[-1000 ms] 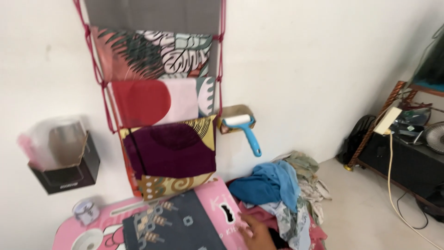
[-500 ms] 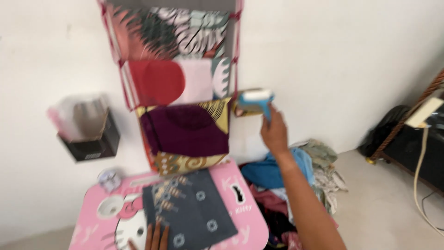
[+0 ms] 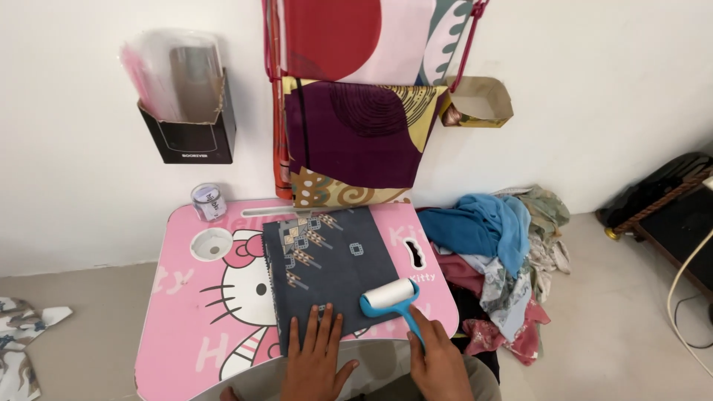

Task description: A person unfolds a scarf, folds it neatly on a small table, and then uses a lint roller to remove debris from both sides of the folded fabric.

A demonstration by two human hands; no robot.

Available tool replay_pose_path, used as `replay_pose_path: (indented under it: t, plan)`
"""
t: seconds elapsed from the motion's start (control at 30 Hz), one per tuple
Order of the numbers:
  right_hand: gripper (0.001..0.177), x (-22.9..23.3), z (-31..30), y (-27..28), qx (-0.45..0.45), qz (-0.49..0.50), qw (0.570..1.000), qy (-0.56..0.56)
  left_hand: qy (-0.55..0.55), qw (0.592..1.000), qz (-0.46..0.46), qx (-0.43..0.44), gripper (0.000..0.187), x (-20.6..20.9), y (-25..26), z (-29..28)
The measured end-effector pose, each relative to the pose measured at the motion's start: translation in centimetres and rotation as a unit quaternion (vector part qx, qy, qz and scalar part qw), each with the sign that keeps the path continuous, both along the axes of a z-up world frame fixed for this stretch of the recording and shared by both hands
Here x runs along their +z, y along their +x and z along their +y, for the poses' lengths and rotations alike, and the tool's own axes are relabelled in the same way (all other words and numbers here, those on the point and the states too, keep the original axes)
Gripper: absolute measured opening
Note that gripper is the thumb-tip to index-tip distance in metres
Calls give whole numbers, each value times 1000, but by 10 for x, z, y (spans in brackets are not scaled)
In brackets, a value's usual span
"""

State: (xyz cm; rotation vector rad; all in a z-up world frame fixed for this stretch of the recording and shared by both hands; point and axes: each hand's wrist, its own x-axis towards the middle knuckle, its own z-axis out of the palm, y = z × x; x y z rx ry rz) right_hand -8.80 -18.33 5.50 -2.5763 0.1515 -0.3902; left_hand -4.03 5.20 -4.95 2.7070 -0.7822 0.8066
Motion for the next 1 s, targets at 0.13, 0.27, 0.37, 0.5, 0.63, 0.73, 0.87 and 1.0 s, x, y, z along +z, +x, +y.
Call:
replay_pose_path:
  t: [0.13,0.27,0.37,0.5,0.63,0.73,0.87,1.0]
  plan:
    - [52,24,20,52,31,-42,998,-41,-18,999,15,-22,89,-11,2,0]
    - [45,29,32,146,42,-55,990,-120,-1,1000,-21,-15,103,-29,11,-3]
    - [45,27,38,208,72,-56,988,-126,-8,1000,-4,-10,101,-13,4,0]
    - [41,42,52,219,95,-86,987,-91,-46,999,29,4,94,12,-11,10]
    - [39,68,68,116,105,-74,988,-89,-10,999,-13,33,109,-14,-11,18]
    - [46,39,67,60,81,-7,995,-55,-26,999,21,-18,117,-32,-3,15]
    - [50,26,80,57,40,37,996,-75,-4,1000,-21,19,128,-28,-4,15]
    - [43,44,110,116,78,-27,994,-76,-25,1000,4,-1,112,2,-14,19]
